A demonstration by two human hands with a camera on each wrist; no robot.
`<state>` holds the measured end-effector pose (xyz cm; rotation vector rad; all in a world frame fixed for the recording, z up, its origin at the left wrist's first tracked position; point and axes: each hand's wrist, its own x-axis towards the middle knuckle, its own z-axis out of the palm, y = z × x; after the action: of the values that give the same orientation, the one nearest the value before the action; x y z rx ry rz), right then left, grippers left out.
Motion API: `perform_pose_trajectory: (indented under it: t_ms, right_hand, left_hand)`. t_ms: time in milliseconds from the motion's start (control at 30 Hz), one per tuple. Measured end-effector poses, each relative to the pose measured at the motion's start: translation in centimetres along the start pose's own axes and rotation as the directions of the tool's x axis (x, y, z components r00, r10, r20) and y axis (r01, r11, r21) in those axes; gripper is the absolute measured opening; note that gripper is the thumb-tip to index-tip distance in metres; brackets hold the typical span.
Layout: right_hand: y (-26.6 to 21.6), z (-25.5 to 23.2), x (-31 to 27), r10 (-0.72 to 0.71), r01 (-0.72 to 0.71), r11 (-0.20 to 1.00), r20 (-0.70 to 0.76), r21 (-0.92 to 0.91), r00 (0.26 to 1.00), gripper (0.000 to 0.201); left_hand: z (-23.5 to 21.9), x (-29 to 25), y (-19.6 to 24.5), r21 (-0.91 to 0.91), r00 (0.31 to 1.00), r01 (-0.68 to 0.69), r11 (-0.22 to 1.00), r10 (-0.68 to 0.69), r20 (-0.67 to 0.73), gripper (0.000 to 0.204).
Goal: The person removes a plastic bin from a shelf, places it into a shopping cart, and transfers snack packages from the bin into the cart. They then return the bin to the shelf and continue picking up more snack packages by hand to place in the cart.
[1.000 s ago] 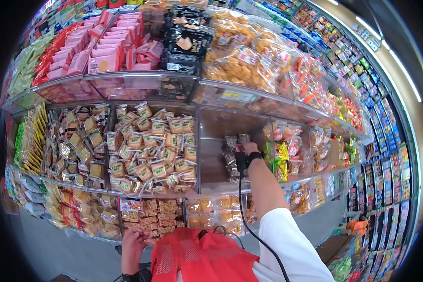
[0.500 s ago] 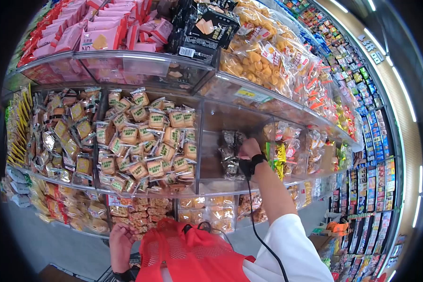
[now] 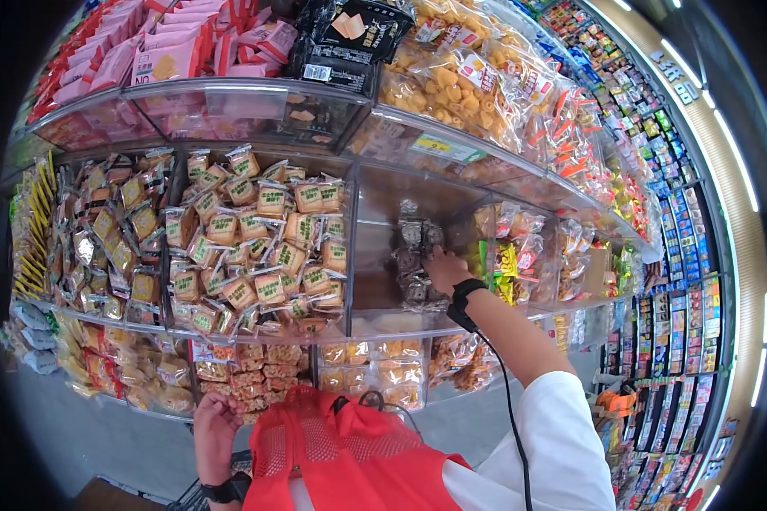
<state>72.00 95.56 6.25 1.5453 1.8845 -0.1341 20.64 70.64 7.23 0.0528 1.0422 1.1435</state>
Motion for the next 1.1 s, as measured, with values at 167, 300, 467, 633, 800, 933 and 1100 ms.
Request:
perform_pose_trajectory:
  t_ms: [167,300,467,633,800,933,1100]
  right_hand:
    - [-0.1,-0.3,-0.6,-0.027,0.028,1.000,0.118,-0.005,0.993,0.036]
    - [0.2,-0.3,-0.1,-0.094,0.100,0.992,0.077,-0.078,0.993,0.035]
    - [-3.2,-3.8,1.3,-0.179,0.180,0.984,-0.233,-0.017,0.956,0.034]
    - [-3.2,-2.2,1.3,-0.465,0.459,0.885,-0.237,-0.081,0.853,0.034]
    - [-1.8,0.9,2.3,-0.317,0.323,0.946,-0.116,0.038,0.941,0.041]
    - [-2.3,-2.2,-0.1,-0.306,0.308,0.925,-0.043,0.220,0.951,0.038]
    - [0.3,-2.9,-0.5,-0.289,0.434,0.795,-0.365,0.425,0.885,0.035]
  left_hand:
    - [-0.5,0.0,-0.5,0.010,1.000,0.008,1.000,-0.007,-0.015,0.010]
    - [-0.6,-0.1,-0.7,-0.032,1.000,-0.012,0.999,0.011,-0.026,0.010]
    - [-0.5,-0.3,-0.5,-0.032,0.999,-0.022,0.999,0.020,-0.036,0.010]
    - [-0.2,-0.7,-0.1,-0.023,0.998,-0.032,0.999,0.031,-0.056,0.010]
    - [-0.7,-0.6,-0.6,-0.051,0.997,-0.048,0.998,0.045,-0.056,0.010]
    - [-0.7,-0.9,-0.7,-0.027,0.998,-0.045,0.999,0.044,-0.039,0.010]
    - [-1.6,-2.8,-0.8,-0.030,0.994,-0.080,0.996,0.078,-0.071,0.009]
